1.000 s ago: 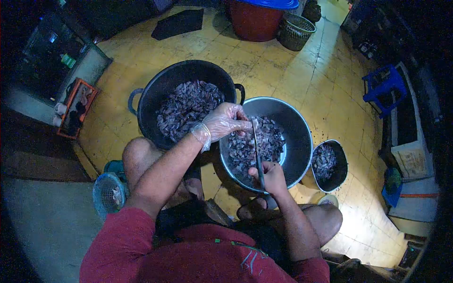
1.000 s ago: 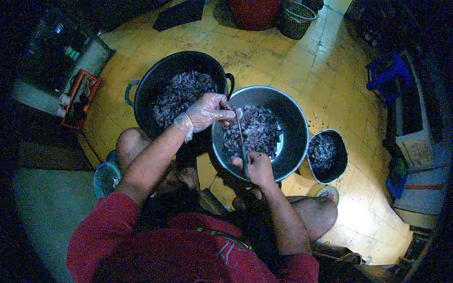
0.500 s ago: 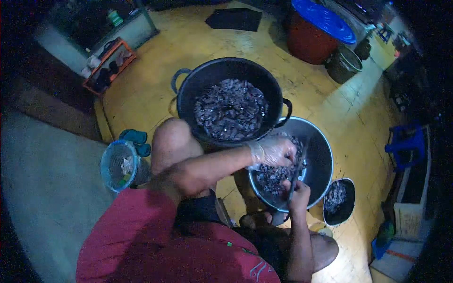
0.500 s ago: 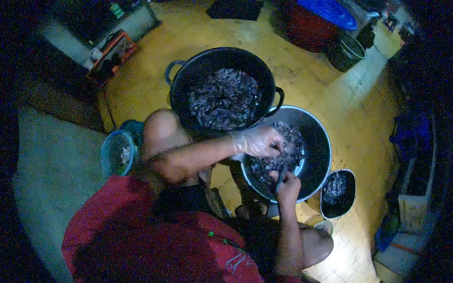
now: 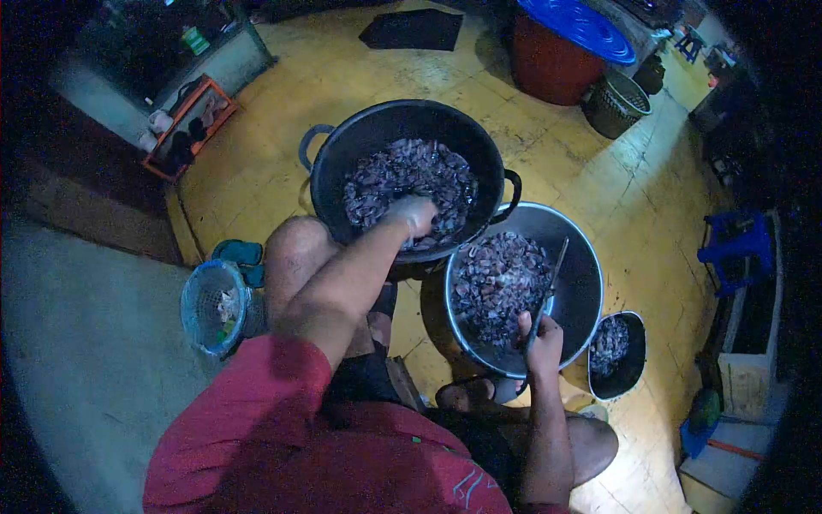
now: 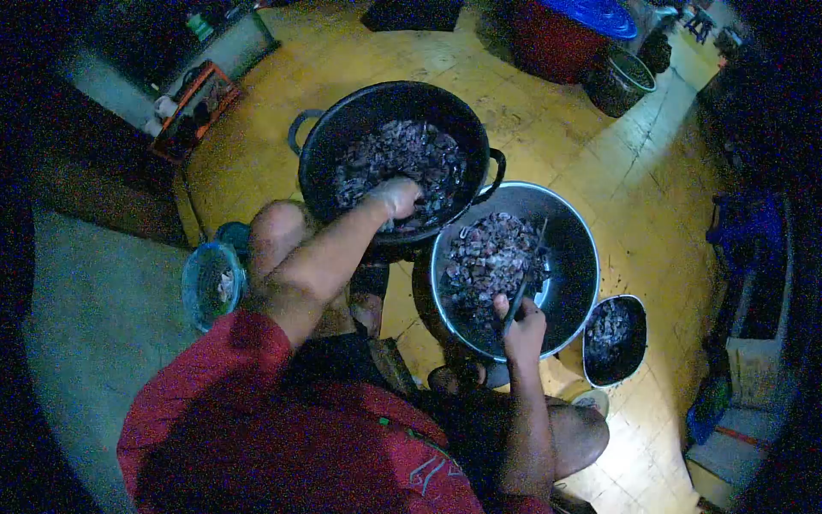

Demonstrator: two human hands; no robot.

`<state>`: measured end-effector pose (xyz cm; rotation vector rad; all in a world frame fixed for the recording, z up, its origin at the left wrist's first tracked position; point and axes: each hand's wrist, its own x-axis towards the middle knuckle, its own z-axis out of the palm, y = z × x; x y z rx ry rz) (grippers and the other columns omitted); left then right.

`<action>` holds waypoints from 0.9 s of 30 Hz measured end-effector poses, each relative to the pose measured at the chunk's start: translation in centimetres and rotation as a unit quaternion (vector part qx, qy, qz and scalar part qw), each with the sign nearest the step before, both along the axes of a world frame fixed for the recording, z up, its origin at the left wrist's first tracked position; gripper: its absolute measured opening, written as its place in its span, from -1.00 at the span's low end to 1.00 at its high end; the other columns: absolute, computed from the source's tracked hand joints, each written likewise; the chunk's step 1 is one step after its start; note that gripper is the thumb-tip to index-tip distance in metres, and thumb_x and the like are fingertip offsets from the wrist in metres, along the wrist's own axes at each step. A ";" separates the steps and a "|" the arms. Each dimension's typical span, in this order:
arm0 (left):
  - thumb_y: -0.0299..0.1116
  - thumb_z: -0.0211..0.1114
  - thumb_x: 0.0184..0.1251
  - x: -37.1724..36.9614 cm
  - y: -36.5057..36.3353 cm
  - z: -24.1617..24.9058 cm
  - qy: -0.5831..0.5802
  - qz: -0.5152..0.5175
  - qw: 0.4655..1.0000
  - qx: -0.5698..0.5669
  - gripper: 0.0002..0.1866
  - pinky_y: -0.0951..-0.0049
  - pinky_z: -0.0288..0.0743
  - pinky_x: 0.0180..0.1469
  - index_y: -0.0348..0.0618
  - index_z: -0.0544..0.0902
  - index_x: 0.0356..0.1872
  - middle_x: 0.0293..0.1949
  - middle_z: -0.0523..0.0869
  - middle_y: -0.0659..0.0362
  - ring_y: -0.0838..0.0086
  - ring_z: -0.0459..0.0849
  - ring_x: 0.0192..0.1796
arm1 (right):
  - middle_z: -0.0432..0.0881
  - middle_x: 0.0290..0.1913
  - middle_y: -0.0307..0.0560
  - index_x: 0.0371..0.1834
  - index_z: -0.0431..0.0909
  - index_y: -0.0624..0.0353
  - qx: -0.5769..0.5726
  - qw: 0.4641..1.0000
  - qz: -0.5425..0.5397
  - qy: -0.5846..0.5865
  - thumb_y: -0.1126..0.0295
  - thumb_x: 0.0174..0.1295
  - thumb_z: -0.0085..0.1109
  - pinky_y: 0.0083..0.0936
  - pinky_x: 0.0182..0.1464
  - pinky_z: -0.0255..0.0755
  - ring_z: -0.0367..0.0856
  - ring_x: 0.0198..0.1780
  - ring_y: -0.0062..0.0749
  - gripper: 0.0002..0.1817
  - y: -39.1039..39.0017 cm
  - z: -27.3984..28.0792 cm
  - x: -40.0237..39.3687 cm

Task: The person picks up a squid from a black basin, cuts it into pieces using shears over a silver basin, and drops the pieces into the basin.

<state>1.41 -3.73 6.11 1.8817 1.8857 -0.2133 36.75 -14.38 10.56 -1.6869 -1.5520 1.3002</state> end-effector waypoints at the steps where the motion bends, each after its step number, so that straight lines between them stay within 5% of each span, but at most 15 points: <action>1: -0.38 0.14 0.14 0.1 0.1 -0.7 0.000 -0.005 1.000 0.001 -0.66 0.14 0.53 0.14 -0.22 0.70 -0.08 0.03 0.67 -0.11 0.05 0.66 0.08 | 0.65 -0.44 -0.04 -0.30 0.63 0.38 0.001 1.000 -0.005 0.000 -0.07 0.18 0.31 -0.44 -0.22 0.43 0.50 -0.36 -0.51 -0.43 0.0 -0.1 0.2; 7: -0.40 -0.05 0.32 -0.3 0.5 -3.8 0.056 0.031 0.998 0.020 -0.63 0.10 0.50 0.17 -0.22 0.68 -0.02 0.08 0.64 -0.12 0.05 0.63 0.15 | 0.65 -0.52 -0.01 -0.38 0.63 0.33 0.027 1.000 0.010 0.009 -0.10 0.16 0.31 -0.39 -0.29 0.43 0.52 -0.45 -0.43 -0.43 -0.4 0.4 -0.3; 9: -0.38 0.03 0.27 -0.3 0.6 -2.5 0.045 0.035 0.998 0.004 -0.66 0.12 0.50 0.17 -0.21 0.69 -0.05 0.05 0.66 -0.12 0.06 0.63 0.13 | 0.65 -0.52 0.00 -0.41 0.62 0.32 0.012 1.000 0.014 -0.008 -0.11 0.15 0.31 -0.38 -0.30 0.42 0.51 -0.46 -0.42 -0.44 -0.2 0.3 -0.2; 11: -0.34 0.15 0.19 0.2 0.4 -0.8 0.012 -0.009 0.999 0.033 -0.71 0.15 0.50 0.16 -0.18 0.70 -0.13 0.00 0.67 -0.14 0.04 0.65 0.08 | 0.53 -0.62 -0.23 -0.53 0.53 0.26 0.033 0.998 0.033 -0.031 -0.08 0.19 0.31 -0.55 -0.50 0.29 0.45 -0.57 -0.61 -0.46 -0.3 0.6 -0.4; 15: -0.24 0.30 0.11 0.4 1.8 1.1 -0.165 0.061 0.975 0.138 -0.74 0.15 0.53 0.04 -0.17 0.70 -0.25 -0.20 0.72 -0.11 -0.01 0.69 -0.09 | 0.57 -0.58 -0.20 -0.48 0.58 0.27 0.002 0.998 0.044 -0.035 -0.14 0.15 0.30 -0.53 -0.44 0.35 0.49 -0.52 -0.60 -0.43 -0.4 0.6 -0.4; 16: -0.19 0.36 0.10 0.6 2.0 2.4 -0.148 0.046 0.975 0.161 -0.72 0.21 0.56 -0.08 -0.20 0.68 -0.29 -0.32 0.74 -0.08 0.14 0.73 -0.24 | 0.59 -0.56 -0.18 -0.44 0.60 0.29 0.006 0.998 0.053 -0.031 -0.16 0.14 0.30 -0.51 -0.40 0.38 0.51 -0.49 -0.59 -0.41 -0.5 1.3 -0.7; 17: -0.18 0.42 0.12 1.0 2.8 2.9 -0.296 0.139 0.943 0.061 -0.72 0.33 0.57 -0.23 -0.23 0.66 -0.41 -0.39 0.74 0.01 0.38 0.71 -0.36 | 0.61 -0.54 -0.16 -0.41 0.62 0.30 0.011 0.998 0.063 -0.027 -0.18 0.13 0.29 -0.49 -0.36 0.40 0.52 -0.46 -0.57 -0.39 -0.6 1.7 -0.8; 19: -0.28 0.45 0.15 3.1 2.0 7.2 -0.471 0.184 0.860 0.069 -0.77 0.52 0.53 -0.36 -0.22 0.63 -0.37 -0.37 0.74 0.09 0.58 0.66 -0.39 | 0.63 -0.49 -0.13 -0.36 0.63 0.34 0.000 0.998 0.055 -0.023 -0.20 0.12 0.28 -0.46 -0.30 0.42 0.55 -0.40 -0.52 -0.35 -0.8 1.6 -0.9; 20: -0.28 0.45 0.15 4.1 1.5 8.8 -0.472 0.177 0.861 0.068 -0.77 0.52 0.53 -0.36 -0.22 0.63 -0.37 -0.37 0.74 0.09 0.58 0.66 -0.39 | 0.62 -0.49 -0.14 -0.35 0.63 0.34 -0.036 0.996 0.078 -0.012 -0.19 0.11 0.29 -0.45 -0.29 0.42 0.54 -0.39 -0.51 -0.36 -0.8 1.8 -1.0; 22: -0.39 0.42 0.20 6.1 0.3 11.2 -0.648 0.222 0.727 0.053 -0.80 0.60 0.53 -0.37 -0.23 0.59 -0.26 -0.32 0.73 0.12 0.57 0.67 -0.37 | 0.59 -0.48 -0.19 -0.35 0.60 0.32 -0.058 0.991 0.119 0.006 -0.23 0.11 0.27 -0.44 -0.28 0.40 0.52 -0.37 -0.50 -0.34 -0.8 1.3 -1.0; 27: -0.42 0.38 0.25 10.2 -3.5 13.0 -0.656 0.219 0.722 0.023 -0.75 0.55 0.62 -0.29 -0.28 0.53 -0.15 -0.24 0.65 0.14 0.53 0.64 -0.33 | 0.61 -0.50 -0.08 -0.34 0.62 0.31 -0.073 0.985 0.145 0.053 -0.24 0.12 0.22 -0.31 -0.25 0.43 0.52 -0.39 -0.43 -0.34 -1.4 2.3 -1.6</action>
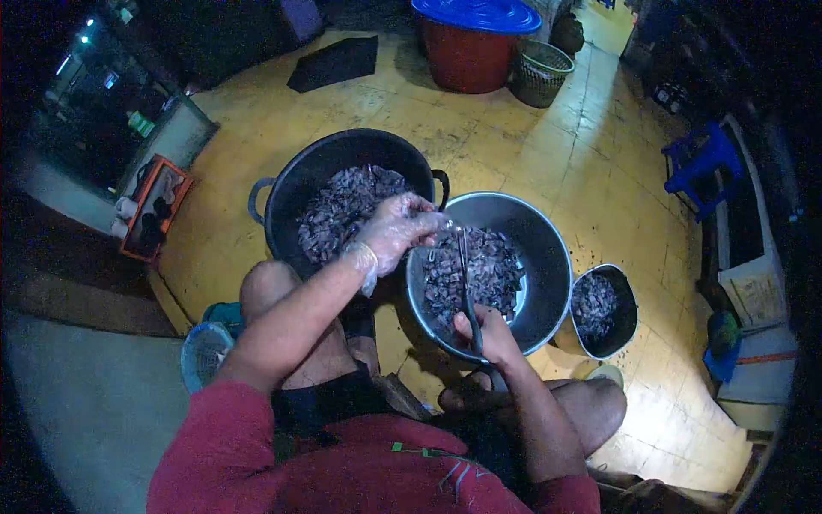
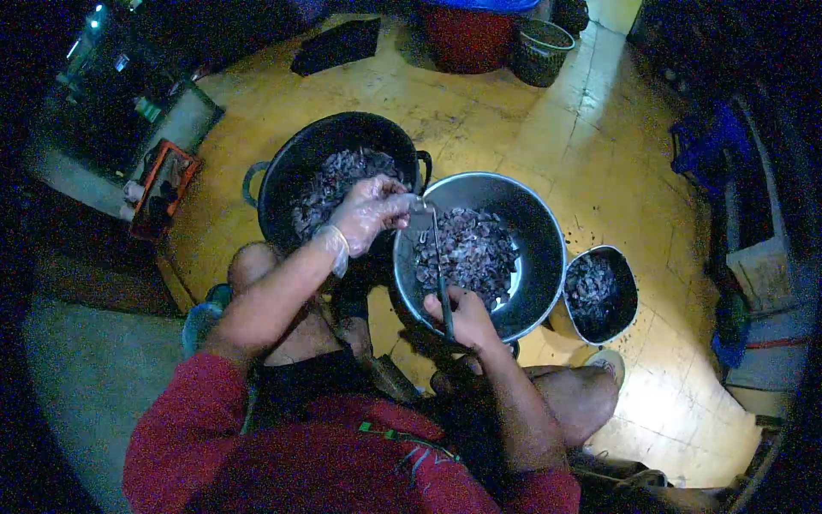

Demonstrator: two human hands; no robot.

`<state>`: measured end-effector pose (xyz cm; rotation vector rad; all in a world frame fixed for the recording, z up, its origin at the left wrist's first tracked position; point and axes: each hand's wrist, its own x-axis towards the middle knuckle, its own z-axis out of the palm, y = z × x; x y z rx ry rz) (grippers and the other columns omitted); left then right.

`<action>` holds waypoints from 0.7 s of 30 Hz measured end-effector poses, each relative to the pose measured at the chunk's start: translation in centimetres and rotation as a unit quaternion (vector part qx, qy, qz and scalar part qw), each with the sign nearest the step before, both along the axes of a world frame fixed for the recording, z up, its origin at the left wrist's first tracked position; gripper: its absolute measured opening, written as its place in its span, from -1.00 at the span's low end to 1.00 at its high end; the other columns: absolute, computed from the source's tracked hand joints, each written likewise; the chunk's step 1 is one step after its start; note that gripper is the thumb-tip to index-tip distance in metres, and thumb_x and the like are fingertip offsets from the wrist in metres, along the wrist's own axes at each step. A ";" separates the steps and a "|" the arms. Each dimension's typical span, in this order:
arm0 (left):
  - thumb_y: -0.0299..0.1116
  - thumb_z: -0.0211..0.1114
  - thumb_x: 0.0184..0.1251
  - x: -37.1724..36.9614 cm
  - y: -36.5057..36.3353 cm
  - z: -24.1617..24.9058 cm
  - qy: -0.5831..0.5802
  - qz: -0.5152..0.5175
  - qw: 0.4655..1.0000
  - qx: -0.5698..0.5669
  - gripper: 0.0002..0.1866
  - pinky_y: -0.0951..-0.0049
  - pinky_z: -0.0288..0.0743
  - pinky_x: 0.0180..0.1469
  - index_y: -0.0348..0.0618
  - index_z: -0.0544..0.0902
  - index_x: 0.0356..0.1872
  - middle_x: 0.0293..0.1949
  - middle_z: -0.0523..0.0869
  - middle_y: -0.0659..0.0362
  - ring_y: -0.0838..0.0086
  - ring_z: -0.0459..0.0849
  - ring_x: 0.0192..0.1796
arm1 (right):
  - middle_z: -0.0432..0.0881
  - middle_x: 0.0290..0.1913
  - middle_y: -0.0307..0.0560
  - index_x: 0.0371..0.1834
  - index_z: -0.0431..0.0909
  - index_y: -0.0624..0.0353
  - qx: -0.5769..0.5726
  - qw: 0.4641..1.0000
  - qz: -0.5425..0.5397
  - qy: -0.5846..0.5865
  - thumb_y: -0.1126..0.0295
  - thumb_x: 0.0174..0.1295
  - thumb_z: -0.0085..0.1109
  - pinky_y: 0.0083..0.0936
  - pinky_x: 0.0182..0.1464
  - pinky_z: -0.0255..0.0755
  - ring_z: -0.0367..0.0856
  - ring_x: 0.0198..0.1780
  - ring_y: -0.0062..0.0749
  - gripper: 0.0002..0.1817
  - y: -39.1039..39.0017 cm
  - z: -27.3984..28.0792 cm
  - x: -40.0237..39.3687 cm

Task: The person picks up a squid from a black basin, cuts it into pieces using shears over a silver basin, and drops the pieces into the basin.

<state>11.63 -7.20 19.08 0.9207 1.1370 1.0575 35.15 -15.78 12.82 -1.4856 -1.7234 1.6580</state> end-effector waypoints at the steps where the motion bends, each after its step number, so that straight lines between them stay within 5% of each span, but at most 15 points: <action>1: -0.43 0.38 0.24 0.5 -0.4 -0.6 0.001 -0.010 1.000 0.005 -0.75 0.54 0.62 -0.29 -0.28 0.53 -0.15 -0.26 0.65 0.15 0.52 0.65 -0.32 | 0.61 -0.50 -0.09 -0.35 0.62 0.31 0.000 1.000 -0.007 0.011 -0.23 0.13 0.22 -0.32 -0.25 0.42 0.52 -0.39 -0.43 -0.34 0.0 -0.8 0.1; 6: -0.48 0.38 0.24 2.4 -1.0 -2.3 -0.044 -0.043 0.998 0.005 -0.79 0.51 0.62 -0.33 -0.30 0.53 -0.20 -0.30 0.63 0.14 0.50 0.65 -0.32 | 0.59 -0.54 -0.16 -0.38 0.62 0.31 0.026 0.997 -0.053 0.057 -0.20 0.14 0.27 -0.38 -0.30 0.41 0.48 -0.45 -0.50 -0.37 -0.2 -2.2 0.4; 8: -0.49 0.38 0.23 2.3 -0.5 -2.0 -0.034 -0.046 0.998 0.006 -0.79 0.51 0.62 -0.34 -0.31 0.52 -0.21 -0.31 0.63 0.12 0.50 0.64 -0.35 | 0.53 -0.62 -0.28 -0.49 0.55 0.22 0.018 0.997 -0.058 0.041 -0.10 0.14 0.35 -0.57 -0.55 0.33 0.47 -0.60 -0.61 -0.47 0.0 -4.3 0.9; 15: -0.55 0.38 0.20 1.6 0.3 -2.6 -0.005 -0.090 0.996 0.004 -0.80 0.52 0.59 -0.40 -0.31 0.54 -0.22 -0.37 0.61 0.16 0.53 0.61 -0.41 | 0.57 -0.59 -0.26 -0.49 0.60 0.26 -0.030 0.994 -0.090 0.058 -0.14 0.06 0.41 -0.50 -0.41 0.37 0.43 -0.50 -0.61 -0.43 0.1 -0.7 0.3; 17: -0.58 0.37 0.19 1.6 0.3 -3.1 0.060 -0.180 0.981 0.032 -0.83 0.52 0.59 -0.41 -0.30 0.55 -0.24 -0.37 0.62 0.16 0.53 0.61 -0.41 | 0.47 -0.65 -0.32 -0.50 0.54 0.22 -0.028 0.986 -0.115 0.116 -0.05 0.10 0.41 -0.62 -0.57 0.26 0.39 -0.63 -0.66 -0.51 0.1 -1.1 0.3; 21: -0.60 0.36 0.19 1.9 0.6 -3.2 0.021 -0.152 0.988 0.006 -0.85 0.51 0.59 -0.41 -0.30 0.56 -0.27 -0.37 0.63 0.16 0.53 0.61 -0.43 | 0.49 -0.65 -0.31 -0.50 0.55 0.26 0.012 0.997 -0.082 0.005 -0.08 0.05 0.44 -0.62 -0.57 0.25 0.40 -0.63 -0.65 -0.46 0.7 -2.8 1.5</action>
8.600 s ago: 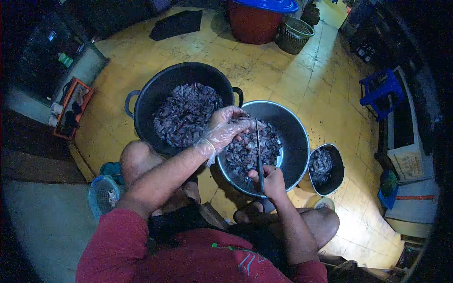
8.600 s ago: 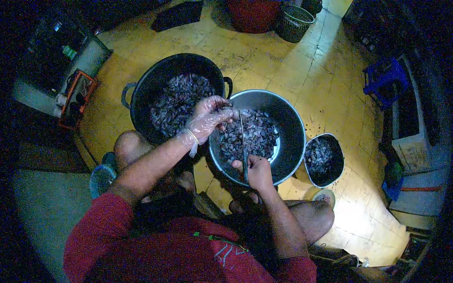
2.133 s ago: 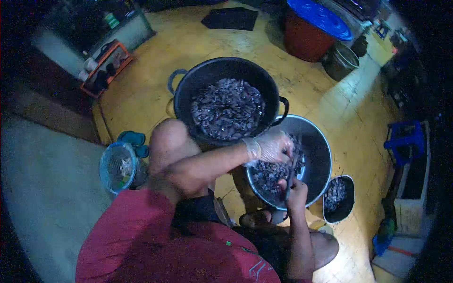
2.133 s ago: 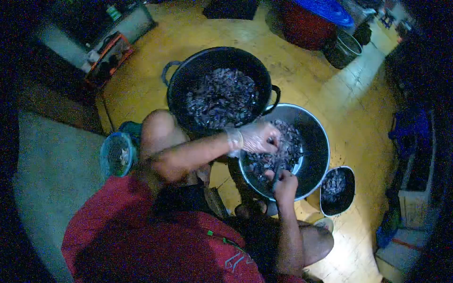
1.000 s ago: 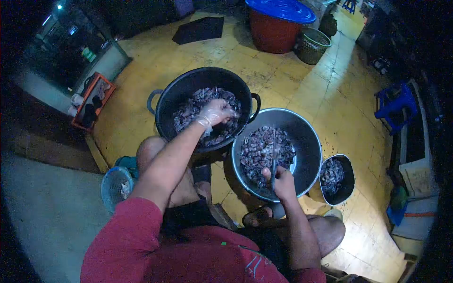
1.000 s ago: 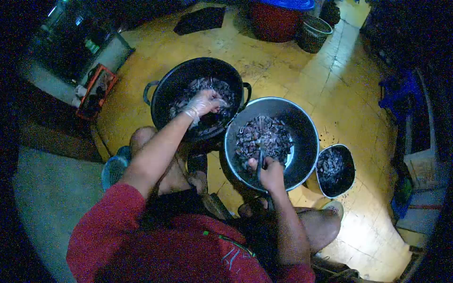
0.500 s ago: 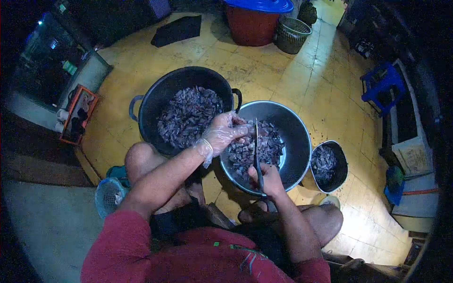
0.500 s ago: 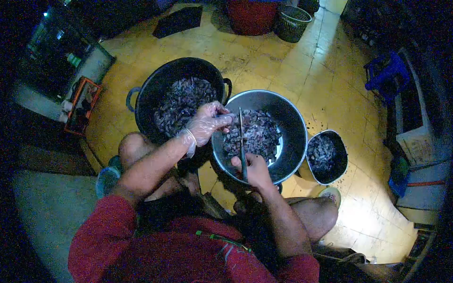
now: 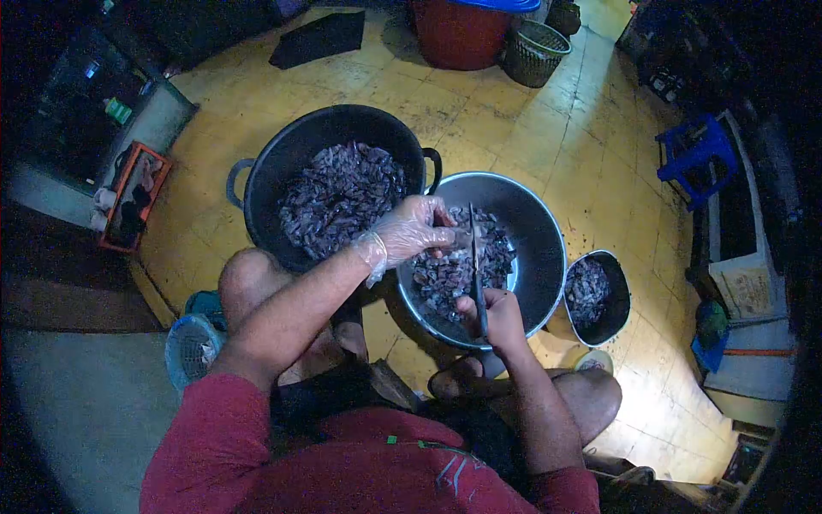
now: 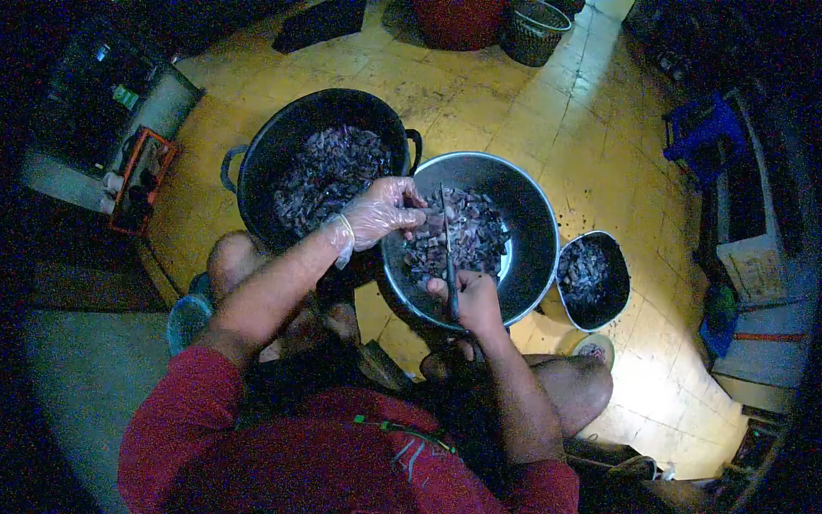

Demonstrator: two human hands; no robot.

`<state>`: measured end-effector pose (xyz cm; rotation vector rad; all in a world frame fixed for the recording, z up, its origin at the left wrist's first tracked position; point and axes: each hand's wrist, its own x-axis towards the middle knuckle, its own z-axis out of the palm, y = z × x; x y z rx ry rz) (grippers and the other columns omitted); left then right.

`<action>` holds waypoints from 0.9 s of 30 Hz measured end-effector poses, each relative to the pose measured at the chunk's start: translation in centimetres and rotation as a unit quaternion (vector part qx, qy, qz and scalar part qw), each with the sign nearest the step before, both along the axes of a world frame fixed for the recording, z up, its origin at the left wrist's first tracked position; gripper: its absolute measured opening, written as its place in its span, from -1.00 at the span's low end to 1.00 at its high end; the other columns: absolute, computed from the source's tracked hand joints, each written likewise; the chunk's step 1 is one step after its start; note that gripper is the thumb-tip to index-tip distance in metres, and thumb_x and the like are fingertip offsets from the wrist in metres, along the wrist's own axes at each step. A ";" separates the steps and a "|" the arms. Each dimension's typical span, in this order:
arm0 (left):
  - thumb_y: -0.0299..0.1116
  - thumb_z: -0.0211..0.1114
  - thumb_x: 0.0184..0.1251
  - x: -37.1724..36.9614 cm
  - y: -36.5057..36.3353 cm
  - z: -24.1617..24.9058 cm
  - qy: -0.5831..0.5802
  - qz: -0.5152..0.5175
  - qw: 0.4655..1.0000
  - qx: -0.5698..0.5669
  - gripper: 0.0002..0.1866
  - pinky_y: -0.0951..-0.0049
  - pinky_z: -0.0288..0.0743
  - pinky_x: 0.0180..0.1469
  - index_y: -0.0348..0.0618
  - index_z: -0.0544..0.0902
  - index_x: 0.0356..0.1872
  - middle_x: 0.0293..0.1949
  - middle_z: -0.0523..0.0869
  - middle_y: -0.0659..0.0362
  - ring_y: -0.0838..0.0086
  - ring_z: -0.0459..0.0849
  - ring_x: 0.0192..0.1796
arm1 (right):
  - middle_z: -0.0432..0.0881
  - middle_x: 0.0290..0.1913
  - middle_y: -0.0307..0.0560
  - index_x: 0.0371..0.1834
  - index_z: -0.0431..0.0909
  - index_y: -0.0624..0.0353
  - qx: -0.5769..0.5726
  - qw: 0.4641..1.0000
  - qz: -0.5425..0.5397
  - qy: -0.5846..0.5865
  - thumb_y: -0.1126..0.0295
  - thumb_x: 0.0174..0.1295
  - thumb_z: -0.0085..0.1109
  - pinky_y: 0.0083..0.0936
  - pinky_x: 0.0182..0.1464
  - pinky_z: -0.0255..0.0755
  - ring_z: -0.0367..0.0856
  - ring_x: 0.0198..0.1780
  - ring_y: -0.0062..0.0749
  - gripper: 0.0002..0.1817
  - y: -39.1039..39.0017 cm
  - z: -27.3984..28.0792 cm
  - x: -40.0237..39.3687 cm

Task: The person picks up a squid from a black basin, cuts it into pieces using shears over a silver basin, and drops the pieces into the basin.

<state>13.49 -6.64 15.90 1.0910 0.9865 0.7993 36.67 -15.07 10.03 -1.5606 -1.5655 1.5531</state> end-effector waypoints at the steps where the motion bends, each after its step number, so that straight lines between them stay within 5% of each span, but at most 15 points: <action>1: -0.60 0.36 0.19 0.0 0.0 0.1 -0.001 0.001 1.000 0.001 -0.85 0.51 0.59 -0.41 -0.30 0.56 -0.27 -0.37 0.63 0.16 0.53 0.61 -0.43 | 0.49 -0.65 -0.31 -0.50 0.55 0.26 0.001 1.000 0.001 -0.001 -0.08 0.05 0.44 -0.62 -0.57 0.25 0.40 -0.63 -0.65 -0.46 0.1 0.5 -0.1; 4: -0.59 0.37 0.19 -0.1 0.1 0.2 -0.007 0.015 1.000 0.006 -0.83 0.50 0.60 -0.40 -0.30 0.54 -0.25 -0.37 0.63 0.16 0.53 0.62 -0.41 | 0.51 -0.63 -0.28 -0.48 0.56 0.26 0.011 0.999 -0.038 0.035 -0.11 0.05 0.43 -0.63 -0.58 0.25 0.41 -0.63 -0.64 -0.44 0.2 1.6 -0.2; 6: -0.57 0.37 0.20 0.0 0.2 -0.1 -0.040 0.059 0.997 -0.002 -0.81 0.50 0.60 -0.39 -0.28 0.52 -0.24 -0.35 0.63 0.15 0.53 0.63 -0.42 | 0.65 -0.49 -0.20 -0.31 0.67 0.33 -0.042 0.998 -0.033 0.042 -0.07 0.11 0.38 -0.49 -0.30 0.42 0.50 -0.42 -0.60 -0.45 0.2 1.7 -0.1; 9: -0.55 0.37 0.20 -0.2 0.2 -0.1 -0.066 0.081 0.994 -0.017 -0.80 0.50 0.61 -0.38 -0.26 0.50 -0.23 -0.32 0.63 0.15 0.52 0.64 -0.40 | 0.67 -0.43 -0.16 -0.24 0.67 0.34 -0.029 0.998 0.015 0.049 -0.11 0.13 0.35 -0.49 -0.24 0.44 0.52 -0.38 -0.58 -0.41 -0.1 2.1 -0.4; 16: -0.55 0.37 0.20 0.0 -0.1 -0.9 -0.062 0.050 0.996 -0.031 -0.80 0.51 0.60 -0.37 -0.24 0.51 -0.23 -0.30 0.64 0.15 0.52 0.64 -0.36 | 0.64 -0.50 -0.19 -0.29 0.66 0.30 -0.069 0.997 0.018 0.044 -0.21 0.03 0.38 -0.47 -0.31 0.43 0.50 -0.43 -0.57 -0.35 -0.5 2.6 -0.9; 19: -0.56 0.37 0.19 -0.5 0.4 -0.6 -0.076 0.058 0.995 -0.022 -0.81 0.50 0.60 -0.37 -0.24 0.51 -0.24 -0.29 0.65 0.16 0.52 0.64 -0.38 | 0.50 -0.61 -0.31 -0.51 0.56 0.24 0.007 0.999 0.028 -0.025 -0.28 0.09 0.29 -0.58 -0.48 0.31 0.43 -0.53 -0.63 -0.34 -0.5 2.0 -0.6; 27: -0.61 0.38 0.15 0.2 -0.2 -0.8 0.060 -0.017 0.997 0.053 -0.85 0.51 0.58 -0.40 -0.27 0.56 -0.33 -0.44 0.64 0.16 0.52 0.62 -0.45 | 0.49 -0.64 -0.26 -0.60 0.54 0.25 -0.031 0.999 -0.001 0.023 -0.26 0.00 0.38 -0.46 -0.45 0.32 0.37 -0.52 -0.61 -0.33 -0.6 4.4 -1.5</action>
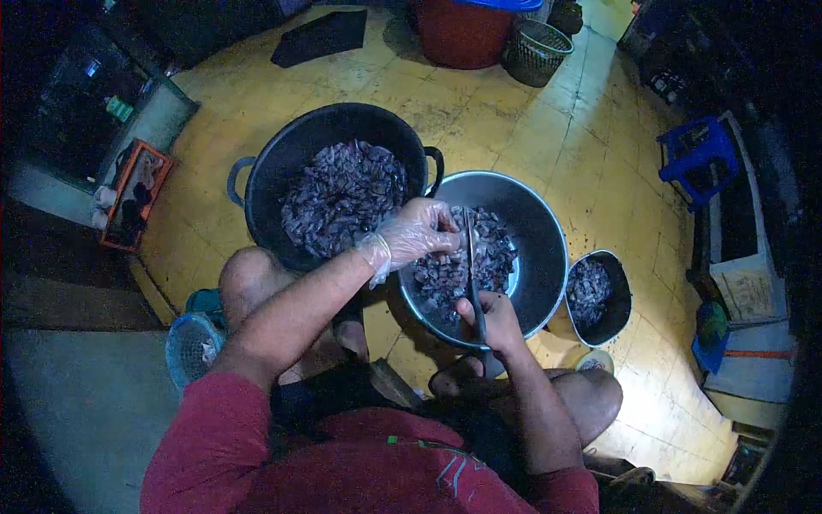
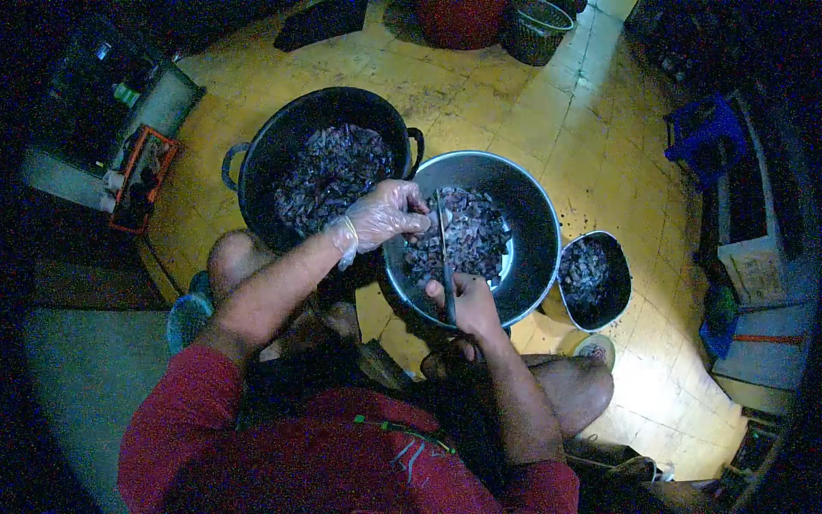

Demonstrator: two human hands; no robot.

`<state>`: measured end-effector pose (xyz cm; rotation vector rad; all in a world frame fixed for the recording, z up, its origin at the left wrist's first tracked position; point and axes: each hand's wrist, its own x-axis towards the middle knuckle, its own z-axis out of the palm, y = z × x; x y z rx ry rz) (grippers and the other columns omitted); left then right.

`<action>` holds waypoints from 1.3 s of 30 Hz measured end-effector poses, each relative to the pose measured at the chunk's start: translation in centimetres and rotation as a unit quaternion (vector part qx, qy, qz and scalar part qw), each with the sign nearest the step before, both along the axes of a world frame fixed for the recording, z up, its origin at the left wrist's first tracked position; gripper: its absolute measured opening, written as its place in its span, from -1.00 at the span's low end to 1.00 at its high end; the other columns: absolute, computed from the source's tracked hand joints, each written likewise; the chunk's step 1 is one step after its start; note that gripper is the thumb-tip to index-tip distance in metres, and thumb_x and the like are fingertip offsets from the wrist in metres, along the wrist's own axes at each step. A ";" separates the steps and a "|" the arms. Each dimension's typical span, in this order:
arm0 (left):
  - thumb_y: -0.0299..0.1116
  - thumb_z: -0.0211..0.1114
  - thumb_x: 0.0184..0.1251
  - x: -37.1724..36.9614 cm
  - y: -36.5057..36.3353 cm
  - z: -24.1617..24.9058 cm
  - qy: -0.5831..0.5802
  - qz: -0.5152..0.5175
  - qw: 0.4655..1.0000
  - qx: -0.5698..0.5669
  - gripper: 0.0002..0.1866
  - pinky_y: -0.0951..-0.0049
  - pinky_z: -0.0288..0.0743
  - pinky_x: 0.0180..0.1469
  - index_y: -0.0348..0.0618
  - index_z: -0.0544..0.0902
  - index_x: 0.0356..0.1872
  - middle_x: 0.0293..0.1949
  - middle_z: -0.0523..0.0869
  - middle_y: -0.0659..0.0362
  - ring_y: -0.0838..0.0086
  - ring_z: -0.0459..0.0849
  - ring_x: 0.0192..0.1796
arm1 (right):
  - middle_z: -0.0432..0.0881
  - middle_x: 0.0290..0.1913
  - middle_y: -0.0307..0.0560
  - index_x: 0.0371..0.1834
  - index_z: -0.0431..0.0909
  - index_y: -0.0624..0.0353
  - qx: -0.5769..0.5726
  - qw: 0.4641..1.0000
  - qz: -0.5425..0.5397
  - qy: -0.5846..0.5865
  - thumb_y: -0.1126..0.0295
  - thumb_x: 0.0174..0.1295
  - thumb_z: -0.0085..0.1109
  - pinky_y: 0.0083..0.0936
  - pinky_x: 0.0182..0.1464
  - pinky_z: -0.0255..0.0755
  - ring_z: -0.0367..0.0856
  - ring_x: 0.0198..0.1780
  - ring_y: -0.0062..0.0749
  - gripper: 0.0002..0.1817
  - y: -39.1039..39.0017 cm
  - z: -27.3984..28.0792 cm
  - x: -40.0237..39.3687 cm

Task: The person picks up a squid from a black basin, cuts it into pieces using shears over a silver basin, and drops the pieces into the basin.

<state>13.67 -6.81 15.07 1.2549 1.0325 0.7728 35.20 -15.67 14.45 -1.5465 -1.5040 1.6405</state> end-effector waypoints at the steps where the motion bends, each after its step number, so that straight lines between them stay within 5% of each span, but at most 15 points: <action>1: -0.60 0.38 0.15 -0.2 0.2 0.0 -0.052 0.006 0.998 -0.040 -0.85 0.49 0.58 -0.41 -0.27 0.56 -0.33 -0.42 0.65 0.16 0.52 0.62 -0.45 | 0.49 -0.64 -0.26 -0.60 0.54 0.25 -0.001 1.000 0.000 0.000 -0.26 0.00 0.38 -0.46 -0.45 0.32 0.37 -0.52 -0.61 -0.33 0.0 -0.6 0.2; 7: -0.57 0.40 0.15 -0.8 0.5 0.6 -0.019 -0.021 1.000 -0.011 -0.85 0.49 0.56 -0.37 -0.28 0.57 -0.34 -0.42 0.65 0.17 0.53 0.63 -0.40 | 0.50 -0.64 -0.29 -0.53 0.56 0.23 0.042 0.998 0.027 -0.043 -0.09 0.05 0.44 -0.60 -0.57 0.29 0.43 -0.62 -0.63 -0.46 0.4 -3.8 1.0; 10: -0.57 0.40 0.14 -0.2 -0.1 1.6 0.098 -0.079 0.991 0.037 -0.85 0.49 0.54 -0.32 -0.30 0.57 -0.36 -0.42 0.65 0.18 0.57 0.62 -0.41 | 0.50 -0.66 -0.26 -0.54 0.55 0.24 -0.001 0.997 -0.013 0.078 0.02 0.06 0.47 -0.58 -0.61 0.31 0.45 -0.66 -0.60 -0.53 0.4 -2.7 0.8; 16: -0.57 0.39 0.16 0.0 0.0 0.7 -0.089 0.025 0.994 -0.054 -0.83 0.52 0.57 -0.34 -0.28 0.55 -0.31 -0.38 0.65 0.16 0.55 0.62 -0.41 | 0.55 -0.59 -0.30 -0.52 0.57 0.26 0.012 0.999 -0.037 -0.025 -0.22 0.01 0.40 -0.54 -0.48 0.31 0.42 -0.53 -0.67 -0.37 0.9 -2.9 1.5; 21: -0.57 0.39 0.17 -0.2 0.2 1.5 -0.139 0.101 0.982 -0.076 -0.82 0.50 0.57 -0.26 -0.27 0.54 -0.27 -0.31 0.66 0.15 0.52 0.64 -0.35 | 0.63 -0.50 -0.15 -0.31 0.64 0.28 0.021 0.999 0.027 0.014 -0.29 0.01 0.34 -0.40 -0.31 0.43 0.54 -0.41 -0.47 -0.29 0.8 -3.8 1.5; 25: -0.55 0.41 0.15 -0.3 0.3 -0.1 -0.141 0.085 0.985 -0.060 -0.82 0.50 0.56 -0.26 -0.27 0.56 -0.28 -0.32 0.66 0.16 0.53 0.64 -0.35 | 0.47 -0.59 -0.31 -0.45 0.50 0.18 0.033 0.998 0.011 0.057 -0.21 0.04 0.39 -0.63 -0.51 0.25 0.40 -0.57 -0.62 -0.40 0.2 -3.3 0.5; 34: -0.51 0.43 0.13 -0.3 0.4 0.1 -0.098 0.083 0.991 -0.044 -0.86 0.53 0.57 -0.31 -0.31 0.64 -0.35 -0.43 0.71 0.16 0.54 0.66 -0.41 | 0.44 -0.65 -0.35 -0.58 0.50 0.19 0.032 0.997 0.029 -0.063 -0.14 0.07 0.40 -0.59 -0.56 0.23 0.37 -0.60 -0.65 -0.43 0.3 -2.7 0.9; 39: -0.55 0.45 0.11 0.0 -0.2 1.2 0.088 -0.022 0.995 0.036 -0.87 0.49 0.58 -0.24 -0.25 0.64 -0.38 -0.40 0.72 0.16 0.53 0.66 -0.37 | 0.47 -0.65 -0.36 -0.59 0.52 0.21 0.042 0.999 0.026 -0.012 -0.11 0.05 0.44 -0.59 -0.56 0.25 0.41 -0.59 -0.67 -0.44 0.1 -4.5 1.0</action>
